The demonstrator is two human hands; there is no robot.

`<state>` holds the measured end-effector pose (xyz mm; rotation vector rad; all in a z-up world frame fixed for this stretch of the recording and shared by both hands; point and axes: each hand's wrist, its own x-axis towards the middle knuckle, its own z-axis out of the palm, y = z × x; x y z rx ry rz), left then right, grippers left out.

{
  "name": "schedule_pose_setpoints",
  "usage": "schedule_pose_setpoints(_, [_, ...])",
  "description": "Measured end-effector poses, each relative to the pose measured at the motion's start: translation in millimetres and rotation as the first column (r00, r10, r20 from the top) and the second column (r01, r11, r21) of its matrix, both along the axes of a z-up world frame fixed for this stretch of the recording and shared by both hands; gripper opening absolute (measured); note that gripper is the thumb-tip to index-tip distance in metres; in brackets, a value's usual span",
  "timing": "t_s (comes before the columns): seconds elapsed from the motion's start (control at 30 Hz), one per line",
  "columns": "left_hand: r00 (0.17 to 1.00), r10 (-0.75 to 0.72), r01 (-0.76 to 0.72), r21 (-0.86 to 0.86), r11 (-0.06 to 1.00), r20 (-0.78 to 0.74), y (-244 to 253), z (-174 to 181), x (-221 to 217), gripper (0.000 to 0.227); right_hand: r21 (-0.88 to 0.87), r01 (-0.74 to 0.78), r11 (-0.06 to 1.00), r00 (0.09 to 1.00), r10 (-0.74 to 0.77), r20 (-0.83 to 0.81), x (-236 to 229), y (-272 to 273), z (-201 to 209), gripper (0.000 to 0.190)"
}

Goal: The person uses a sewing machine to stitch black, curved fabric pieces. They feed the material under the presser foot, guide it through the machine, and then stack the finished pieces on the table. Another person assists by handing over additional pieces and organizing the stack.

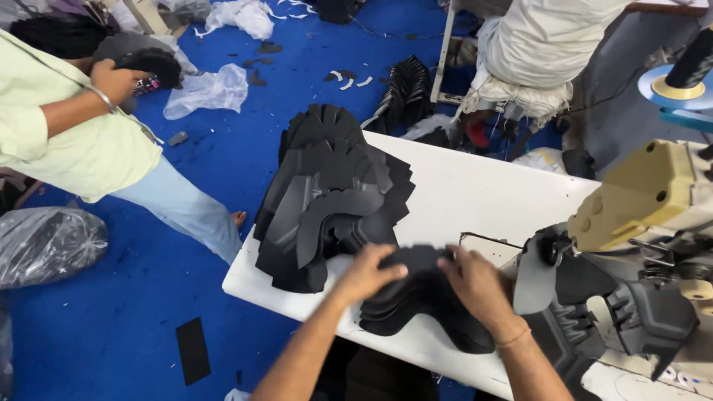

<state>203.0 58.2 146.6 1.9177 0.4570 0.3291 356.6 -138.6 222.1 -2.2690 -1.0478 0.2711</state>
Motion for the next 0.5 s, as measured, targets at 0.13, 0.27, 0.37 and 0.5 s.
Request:
schedule_pose_setpoints(0.13, [0.966,0.131,-0.088,0.192,0.977,-0.221,-18,-46,5,0.055,-0.071,-0.183,0.981,0.976,0.19,0.105,10,-10,-23,0.069])
schedule_pose_setpoints(0.27, [0.995,0.089,-0.081,0.157,0.984,-0.043,-25,-4,-8,0.054,-0.142,-0.203,0.969,0.972,0.217,0.088,5,-19,-11,0.078])
schedule_pose_setpoints(0.37, [0.934,0.353,-0.35,0.058,0.935,-0.053,-4,28,-21,0.039,-0.132,-0.192,0.972,0.969,0.209,0.13,11,-12,-23,0.064])
schedule_pose_setpoints(0.5, [0.746,0.639,-0.631,0.509,0.586,0.189,60,13,-38,0.021,-0.229,-0.149,0.962,0.972,0.186,0.146,15,-3,-27,0.035])
